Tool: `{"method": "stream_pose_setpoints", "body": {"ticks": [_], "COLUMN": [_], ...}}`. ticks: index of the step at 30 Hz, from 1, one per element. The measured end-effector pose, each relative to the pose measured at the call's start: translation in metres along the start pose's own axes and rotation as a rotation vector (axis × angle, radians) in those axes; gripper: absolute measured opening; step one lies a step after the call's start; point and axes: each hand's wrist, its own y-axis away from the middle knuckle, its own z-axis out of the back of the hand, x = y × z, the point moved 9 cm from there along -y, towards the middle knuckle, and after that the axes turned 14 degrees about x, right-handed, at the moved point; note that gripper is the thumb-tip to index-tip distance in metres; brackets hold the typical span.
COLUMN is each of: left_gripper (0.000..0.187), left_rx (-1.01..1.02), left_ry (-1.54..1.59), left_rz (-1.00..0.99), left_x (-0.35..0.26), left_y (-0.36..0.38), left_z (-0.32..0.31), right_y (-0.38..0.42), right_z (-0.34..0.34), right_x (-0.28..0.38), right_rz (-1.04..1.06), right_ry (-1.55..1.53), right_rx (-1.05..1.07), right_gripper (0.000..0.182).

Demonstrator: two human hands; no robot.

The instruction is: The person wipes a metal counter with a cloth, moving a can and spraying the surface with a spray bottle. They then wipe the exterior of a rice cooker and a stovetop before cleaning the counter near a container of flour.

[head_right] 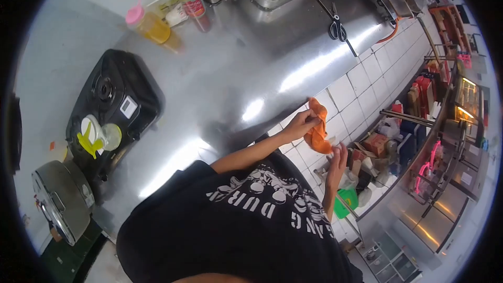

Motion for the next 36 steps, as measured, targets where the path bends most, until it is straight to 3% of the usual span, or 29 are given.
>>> {"method": "stream_pose_setpoints", "body": {"ticks": [1, 2, 4, 5, 8, 10, 12, 13, 14, 16, 18, 20, 21, 23, 24, 26, 27, 28, 30, 31, 34, 36], "left_gripper": [0.019, 0.019, 0.022, 0.023, 0.026, 0.026, 0.025, 0.024, 0.027, 0.032, 0.034, 0.037, 0.037, 0.036, 0.036, 0.035, 0.034, 0.032, 0.03, 0.03, 0.031, 0.033], "left_rx": [-0.01, -0.009, -0.14, -0.162, -0.226, -0.214, -0.063, -0.079, 0.009, 0.04, 0.085, 0.129, 0.125, 0.139, 0.158, 0.15, 0.157, 0.097, 0.0, 0.004, -0.056, -0.107], "left_ry": [-0.051, -0.046, -0.144, -0.248, -0.221, -0.261, -0.532, -0.612, -0.439, -0.361, -0.392, -0.418, -0.47, -0.537, -0.54, -0.616, -0.611, -0.624, -0.589, -0.592, -0.615, -0.611], "left_rz": [0.002, -0.013, -0.254, -0.086, -0.142, -0.089, -0.048, -0.244, -0.116, -0.117, -0.029, 0.052, 0.055, 0.064, 0.056, 0.022, 0.051, -0.002, 0.059, 0.053, 0.026, 0.107], "left_x": [-0.014, -0.019, -0.048, -0.069, -0.11, -0.121, -0.097, -0.085, -0.075, -0.076, -0.077, -0.066, -0.058, -0.051, -0.05, -0.054, -0.058, -0.055, -0.069, -0.071, -0.073, -0.075], "left_y": [0.011, 0.017, 0.032, 0.046, 0.08, 0.099, 0.106, 0.108, 0.113, 0.122, 0.134, 0.138, 0.14, 0.143, 0.145, 0.141, 0.142, 0.141, 0.149, 0.147, 0.163, 0.169], "left_z": [-0.001, -0.004, 0.002, 0.011, 0.039, 0.043, 0.033, 0.026, 0.018, 0.003, -0.001, -0.003, 0.0, 0.005, 0.006, 0.011, 0.017, 0.025, 0.042, 0.046, 0.06, 0.069], "right_y": [-0.002, -0.002, 0.0, 0.002, 0.001, 0.001, 0.005, 0.006, 0.012, 0.017, 0.039, 0.045, 0.052, 0.071, 0.077, 0.058, 0.062, 0.065, 0.057, 0.068, 0.038, 0.007], "right_z": [-0.026, -0.042, -0.097, -0.1, -0.106, -0.094, -0.081, -0.07, -0.058, -0.018, 0.019, 0.09, 0.099, 0.123, 0.147, 0.212, 0.215, 0.22, 0.254, 0.239, 0.241, 0.264], "right_x": [0.038, 0.058, 0.086, 0.091, 0.088, 0.085, 0.085, 0.097, 0.107, 0.11, 0.137, 0.112, 0.11, 0.087, 0.065, 0.027, 0.043, 0.031, -0.035, -0.02, -0.028, -0.058], "right_rz": [0.172, 0.183, 0.21, 0.222, 0.181, 0.155, 0.144, 0.271, 0.389, 0.169, 0.395, 0.04, 0.037, -0.037, -0.028, -0.344, -0.151, -0.177, -0.503, -0.539, -0.42, -0.33], "right_ry": [0.08, 0.091, 0.588, 0.602, 0.632, 0.594, 0.562, 0.693, 0.822, 0.752, 1.089, 0.442, 0.447, -0.158, -0.16, 1.752, 1.276, 1.271, 0.963, 0.767, 0.839, 0.789], "right_rx": [0.089, 0.089, 0.38, 0.378, 0.399, 0.419, 0.444, 0.435, 0.423, 0.398, 0.293, 0.234, 0.229, 0.123, 0.104, -0.002, -0.005, -0.001, 0.143, 0.089, 0.256, 0.352], "right_gripper": [0.041, 0.041, 0.036, 0.036, 0.028, 0.025, 0.024, 0.023, 0.023, 0.024, 0.026, 0.031, 0.031, 0.029, 0.029, 0.02, 0.022, 0.022, 0.027, 0.027, 0.023, 0.023]}}
